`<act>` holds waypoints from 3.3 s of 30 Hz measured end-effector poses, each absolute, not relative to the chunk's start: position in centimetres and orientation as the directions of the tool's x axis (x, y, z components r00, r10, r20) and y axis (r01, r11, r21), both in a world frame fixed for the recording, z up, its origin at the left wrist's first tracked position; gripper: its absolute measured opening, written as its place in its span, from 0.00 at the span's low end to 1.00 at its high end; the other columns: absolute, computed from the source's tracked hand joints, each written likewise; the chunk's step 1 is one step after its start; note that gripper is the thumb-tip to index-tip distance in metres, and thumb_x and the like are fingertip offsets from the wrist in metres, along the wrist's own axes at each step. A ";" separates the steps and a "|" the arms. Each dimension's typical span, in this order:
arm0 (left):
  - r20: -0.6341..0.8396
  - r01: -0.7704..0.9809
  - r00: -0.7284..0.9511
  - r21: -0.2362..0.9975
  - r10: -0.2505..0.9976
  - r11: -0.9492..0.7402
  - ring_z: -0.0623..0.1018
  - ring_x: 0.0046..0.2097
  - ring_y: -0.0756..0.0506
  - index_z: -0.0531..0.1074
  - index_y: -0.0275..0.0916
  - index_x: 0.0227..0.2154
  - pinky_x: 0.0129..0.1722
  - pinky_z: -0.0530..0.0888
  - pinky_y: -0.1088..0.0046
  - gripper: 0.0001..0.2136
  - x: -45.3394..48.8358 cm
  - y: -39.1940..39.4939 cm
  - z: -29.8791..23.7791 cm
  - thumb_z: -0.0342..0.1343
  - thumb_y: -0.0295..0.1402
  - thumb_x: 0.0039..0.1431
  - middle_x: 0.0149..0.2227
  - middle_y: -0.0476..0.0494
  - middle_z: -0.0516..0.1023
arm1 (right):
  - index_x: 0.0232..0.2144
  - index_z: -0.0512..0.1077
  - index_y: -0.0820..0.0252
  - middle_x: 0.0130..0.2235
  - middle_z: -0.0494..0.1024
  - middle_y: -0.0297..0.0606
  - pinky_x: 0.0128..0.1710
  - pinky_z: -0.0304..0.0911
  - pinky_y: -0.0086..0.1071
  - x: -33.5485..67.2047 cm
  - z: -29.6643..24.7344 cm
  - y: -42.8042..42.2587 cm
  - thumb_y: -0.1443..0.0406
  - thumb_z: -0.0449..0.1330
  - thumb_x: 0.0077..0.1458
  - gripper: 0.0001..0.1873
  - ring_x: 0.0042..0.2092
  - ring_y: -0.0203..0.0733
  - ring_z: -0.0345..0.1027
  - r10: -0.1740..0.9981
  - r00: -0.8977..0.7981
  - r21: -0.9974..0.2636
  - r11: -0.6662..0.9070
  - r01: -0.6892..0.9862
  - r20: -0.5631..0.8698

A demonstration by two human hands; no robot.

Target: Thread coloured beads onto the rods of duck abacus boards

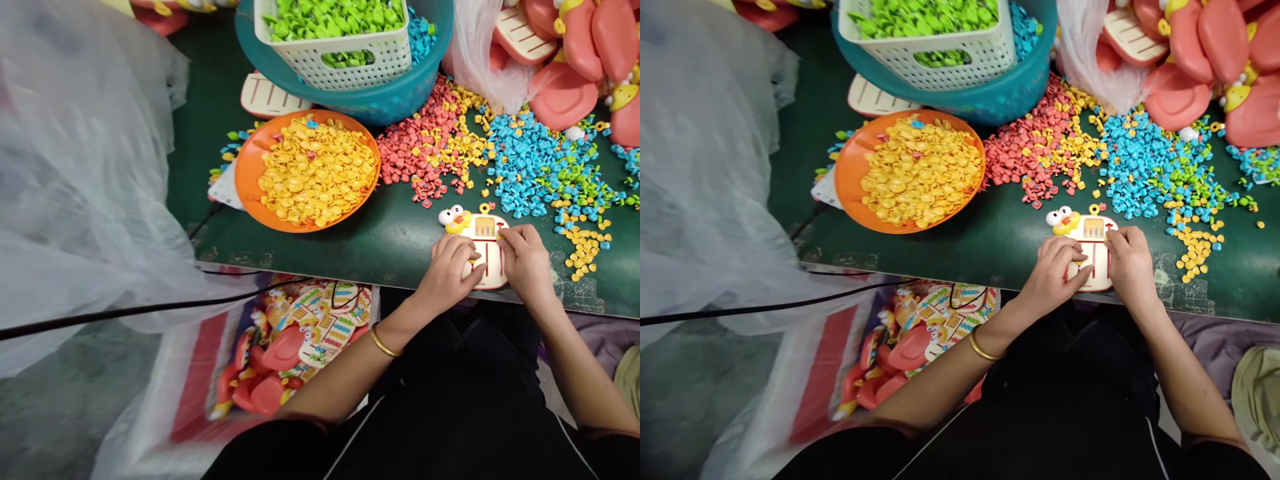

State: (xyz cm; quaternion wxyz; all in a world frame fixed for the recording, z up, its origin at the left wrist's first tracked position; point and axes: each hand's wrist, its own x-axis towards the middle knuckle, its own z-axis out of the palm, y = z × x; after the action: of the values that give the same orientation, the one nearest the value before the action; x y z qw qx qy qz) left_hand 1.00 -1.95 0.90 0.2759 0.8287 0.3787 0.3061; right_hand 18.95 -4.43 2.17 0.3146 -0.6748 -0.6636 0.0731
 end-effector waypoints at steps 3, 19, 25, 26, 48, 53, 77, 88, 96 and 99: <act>0.295 0.447 0.540 0.693 0.788 -0.565 0.71 0.49 0.41 0.68 0.39 0.36 0.48 0.67 0.62 0.10 0.9 -2.0 0.9 0.53 0.41 0.67 0.43 0.41 0.75 | 0.35 0.78 0.56 0.35 0.76 0.41 0.41 0.69 0.36 18.4 2.5 -4.0 0.67 0.54 0.62 0.12 0.40 0.43 0.71 0.964 0.028 -0.567 0.132 0.813 0.265; 0.293 0.486 0.689 0.490 0.662 -0.723 0.66 0.61 0.37 0.68 0.50 0.59 0.62 0.51 0.48 0.21 0.8 -2.0 1.3 0.48 0.28 0.65 0.65 0.46 0.67 | 0.32 0.80 0.57 0.35 0.78 0.40 0.45 0.64 0.43 21.4 4.4 4.0 0.67 0.60 0.57 0.08 0.41 0.46 0.69 0.983 -0.028 -0.567 0.127 0.814 0.179; 0.277 0.524 0.647 0.514 0.710 -0.679 0.70 0.57 0.37 0.66 0.42 0.61 0.58 0.59 0.52 0.21 1.0 -1.7 1.2 0.47 0.33 0.66 0.58 0.37 0.72 | 0.33 0.80 0.57 0.34 0.74 0.39 0.39 0.67 0.39 20.8 3.6 -2.3 0.62 0.58 0.60 0.10 0.36 0.42 0.69 0.954 0.224 -0.658 -0.039 0.752 0.199; 0.282 0.545 0.613 0.526 0.738 -0.653 0.70 0.56 0.36 0.67 0.39 0.60 0.55 0.61 0.54 0.21 1.1 -1.8 1.1 0.47 0.34 0.66 0.57 0.35 0.73 | 0.34 0.80 0.57 0.35 0.73 0.39 0.40 0.67 0.39 20.4 3.0 -2.5 0.63 0.57 0.60 0.11 0.37 0.43 0.69 0.937 0.239 -0.640 -0.023 0.768 0.253; 0.300 0.481 0.500 0.684 0.813 -0.548 0.69 0.47 0.39 0.64 0.40 0.34 0.48 0.68 0.60 0.15 1.4 -2.0 0.3 0.55 0.47 0.63 0.44 0.39 0.71 | 0.39 0.79 0.52 0.40 0.78 0.41 0.43 0.69 0.36 19.1 2.3 -5.4 0.69 0.53 0.62 0.14 0.43 0.43 0.71 0.936 -0.090 -0.545 0.274 0.792 0.339; 0.279 0.498 0.500 0.681 0.820 -0.536 0.70 0.48 0.39 0.68 0.39 0.39 0.48 0.68 0.59 0.15 1.4 -2.0 0.2 0.57 0.46 0.61 0.46 0.38 0.71 | 0.37 0.78 0.55 0.39 0.80 0.39 0.45 0.67 0.37 18.0 3.3 1.4 0.68 0.54 0.61 0.12 0.43 0.44 0.72 0.943 -0.011 -0.622 0.228 0.749 0.333; 0.204 0.560 0.545 0.633 0.813 -0.535 0.69 0.53 0.37 0.71 0.39 0.50 0.50 0.66 0.58 0.21 1.2 -2.0 1.0 0.54 0.49 0.63 0.51 0.37 0.71 | 0.33 0.78 0.56 0.35 0.76 0.39 0.41 0.68 0.37 20.3 3.8 -1.8 0.65 0.56 0.60 0.10 0.38 0.43 0.70 0.977 0.115 -0.622 0.023 0.783 0.181; 0.241 0.543 0.537 0.635 0.809 -0.550 0.69 0.51 0.37 0.70 0.39 0.48 0.49 0.66 0.59 0.19 1.4 -1.8 0.6 0.53 0.48 0.64 0.50 0.37 0.72 | 0.36 0.79 0.55 0.38 0.76 0.41 0.41 0.70 0.37 17.9 1.9 -4.9 0.67 0.53 0.63 0.13 0.41 0.42 0.71 0.939 0.085 -0.583 0.135 0.801 0.334; 0.282 0.539 0.574 0.577 0.769 -0.614 0.68 0.56 0.36 0.65 0.42 0.60 0.54 0.62 0.57 0.24 1.1 -1.8 0.4 0.49 0.48 0.67 0.58 0.35 0.70 | 0.38 0.79 0.56 0.38 0.76 0.40 0.35 0.71 0.38 22.7 3.4 -7.4 0.61 0.62 0.58 0.08 0.35 0.42 0.72 0.931 0.265 -0.569 -0.080 0.818 0.251; 0.276 0.505 0.654 0.534 0.704 -0.678 0.67 0.59 0.36 0.66 0.48 0.61 0.58 0.57 0.53 0.20 1.3 -1.6 0.8 0.48 0.41 0.69 0.61 0.42 0.71 | 0.35 0.80 0.55 0.35 0.77 0.38 0.37 0.71 0.38 23.8 3.4 -8.6 0.62 0.60 0.59 0.09 0.35 0.42 0.73 0.953 0.232 -0.594 -0.073 0.801 0.197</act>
State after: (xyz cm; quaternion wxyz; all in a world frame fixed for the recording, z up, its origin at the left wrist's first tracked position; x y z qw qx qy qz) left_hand 1.29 -1.64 0.81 0.2100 0.8848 0.3416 0.2373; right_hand 23.84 -8.60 3.44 0.3079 -0.7220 -0.6073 0.1229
